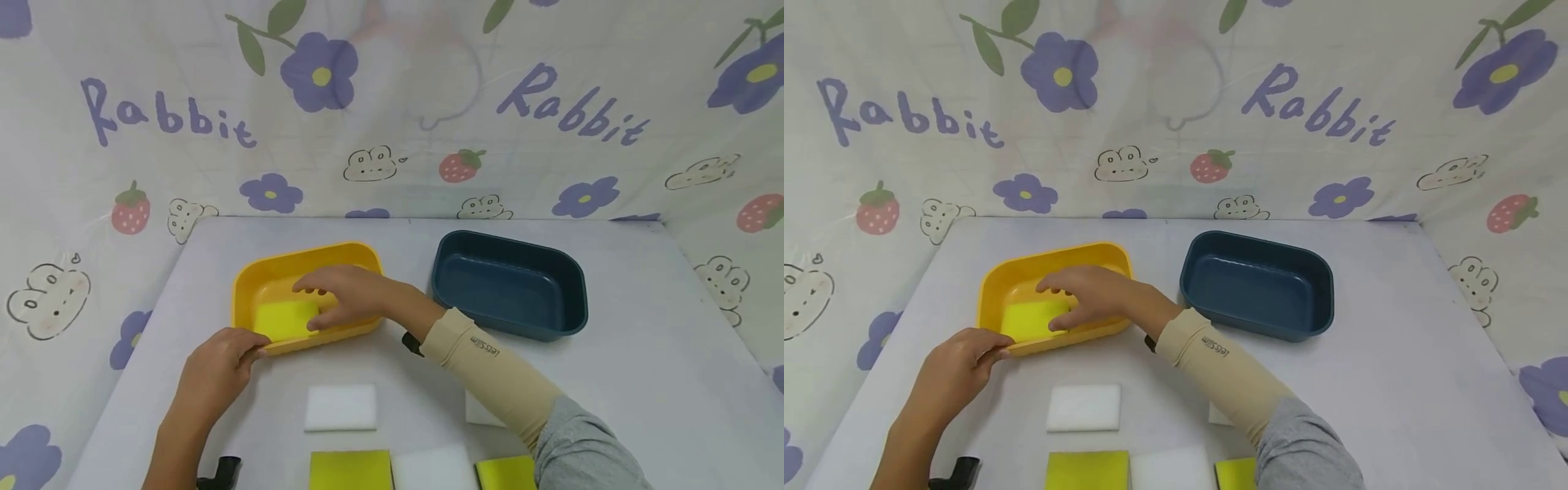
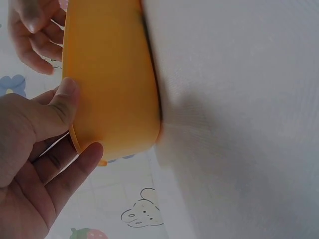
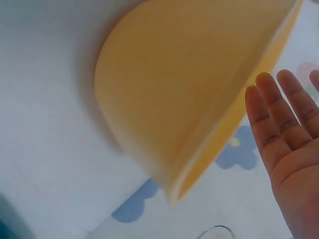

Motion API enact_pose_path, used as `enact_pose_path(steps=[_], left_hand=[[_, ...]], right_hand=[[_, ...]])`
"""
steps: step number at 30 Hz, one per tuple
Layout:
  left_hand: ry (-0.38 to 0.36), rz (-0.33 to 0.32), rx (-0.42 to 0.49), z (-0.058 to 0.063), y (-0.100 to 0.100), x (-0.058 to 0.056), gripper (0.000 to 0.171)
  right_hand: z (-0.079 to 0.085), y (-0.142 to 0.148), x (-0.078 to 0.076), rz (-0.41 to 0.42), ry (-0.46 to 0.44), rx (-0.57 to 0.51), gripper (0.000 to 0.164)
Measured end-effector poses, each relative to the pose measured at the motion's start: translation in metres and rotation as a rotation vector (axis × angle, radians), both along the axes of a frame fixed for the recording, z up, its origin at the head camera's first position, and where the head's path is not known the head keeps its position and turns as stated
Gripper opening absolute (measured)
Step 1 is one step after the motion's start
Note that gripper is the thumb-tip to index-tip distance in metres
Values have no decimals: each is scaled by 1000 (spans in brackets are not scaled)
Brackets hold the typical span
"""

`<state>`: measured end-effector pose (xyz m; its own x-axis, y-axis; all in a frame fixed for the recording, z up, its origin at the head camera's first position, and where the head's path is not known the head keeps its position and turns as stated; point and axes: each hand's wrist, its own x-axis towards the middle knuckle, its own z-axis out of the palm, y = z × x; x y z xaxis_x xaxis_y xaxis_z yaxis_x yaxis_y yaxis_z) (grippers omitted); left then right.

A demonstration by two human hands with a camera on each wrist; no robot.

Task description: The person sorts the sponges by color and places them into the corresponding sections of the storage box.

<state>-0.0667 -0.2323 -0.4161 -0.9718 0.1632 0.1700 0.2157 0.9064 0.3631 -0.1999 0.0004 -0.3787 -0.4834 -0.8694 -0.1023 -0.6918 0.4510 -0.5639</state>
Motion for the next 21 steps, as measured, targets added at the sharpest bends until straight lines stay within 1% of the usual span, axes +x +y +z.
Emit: enact_pose_path(steps=[6, 13, 16, 18, 21], left_hand=[[18, -2, 0, -2, 1, 1, 16], [32, -8, 1, -4, 1, 1, 16], [52, -16, 2, -4, 1, 1, 16], [68, -18, 4, -4, 0, 1, 16], [71, -21, 14, -5, 1, 2, 16]], right_hand=[[8, 12, 25, 54, 99, -68, 61], [14, 22, 50, 96, 123, -153, 55], [14, 26, 60, 127, 158, -185, 49], [13, 29, 67, 142, 178, -192, 47], [10, 34, 79, 162, 198, -164, 46]])
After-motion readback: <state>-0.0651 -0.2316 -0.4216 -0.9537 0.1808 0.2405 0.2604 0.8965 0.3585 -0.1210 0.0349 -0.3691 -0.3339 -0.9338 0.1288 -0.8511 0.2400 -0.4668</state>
